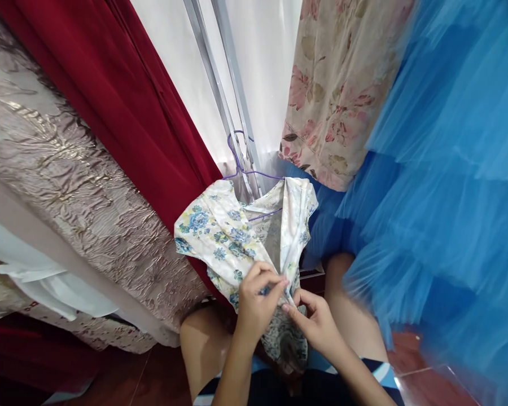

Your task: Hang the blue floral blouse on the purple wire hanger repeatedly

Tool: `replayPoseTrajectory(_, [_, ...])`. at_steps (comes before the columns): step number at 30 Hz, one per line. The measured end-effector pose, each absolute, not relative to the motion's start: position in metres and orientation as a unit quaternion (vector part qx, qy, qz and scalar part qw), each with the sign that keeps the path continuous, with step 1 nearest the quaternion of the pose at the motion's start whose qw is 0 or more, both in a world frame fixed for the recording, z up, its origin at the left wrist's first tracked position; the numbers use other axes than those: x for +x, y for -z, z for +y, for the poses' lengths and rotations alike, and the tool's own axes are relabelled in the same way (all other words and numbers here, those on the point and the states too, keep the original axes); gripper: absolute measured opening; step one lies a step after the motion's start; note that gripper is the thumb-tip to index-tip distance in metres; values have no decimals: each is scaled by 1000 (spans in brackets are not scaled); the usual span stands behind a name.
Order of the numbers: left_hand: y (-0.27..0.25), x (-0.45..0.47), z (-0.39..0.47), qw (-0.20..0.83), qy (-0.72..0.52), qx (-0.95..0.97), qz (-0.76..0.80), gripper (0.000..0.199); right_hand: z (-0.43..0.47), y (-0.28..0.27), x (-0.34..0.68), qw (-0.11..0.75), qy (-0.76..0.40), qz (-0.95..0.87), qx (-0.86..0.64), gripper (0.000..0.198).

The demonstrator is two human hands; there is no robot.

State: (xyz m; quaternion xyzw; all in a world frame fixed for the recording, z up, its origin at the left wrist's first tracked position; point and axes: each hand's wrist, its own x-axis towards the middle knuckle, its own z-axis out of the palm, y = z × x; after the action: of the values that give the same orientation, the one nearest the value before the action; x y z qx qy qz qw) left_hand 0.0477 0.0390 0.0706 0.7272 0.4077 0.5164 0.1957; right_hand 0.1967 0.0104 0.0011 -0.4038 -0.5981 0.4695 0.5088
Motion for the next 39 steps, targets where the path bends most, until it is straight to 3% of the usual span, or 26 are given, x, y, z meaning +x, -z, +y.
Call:
replayPoseTrajectory(9, [-197, 28, 157, 18, -608, 690, 394, 6, 1, 9, 209, 487, -458, -611, -423, 39])
replayPoseTrajectory(12, [-216, 22, 182, 22, -627, 684, 373, 5, 1, 17, 210, 489, -446, -618, -426, 38])
replayPoseTrajectory(17, [-208, 10, 186, 82, -676, 617, 395, 8, 7, 28, 218, 436, -445, -667, -408, 35])
replayPoseTrajectory(21, [-195, 6, 165, 74, -638, 661, 387, 9, 25, 4, 228, 402, -444, -705, -380, 21])
replayPoseTrajectory(26, [-194, 9, 140, 17, -571, 730, 376, 8, 77, -76, 210, 481, -417, -693, -338, 29])
replayPoseTrajectory(30, [-196, 7, 131, 1, -514, 771, 377, 20, 132, -129, 177, 533, -427, -674, -282, 31])
replayPoseTrajectory(34, [-196, 0, 126, 18, -504, 773, 384, 25, 161, -148, 157, 528, -400, -703, -259, 34])
replayPoseTrajectory(39, [-193, 2, 124, -17, -510, 771, 380, 15, 154, -154, 149, 577, -316, -697, -287, 26])
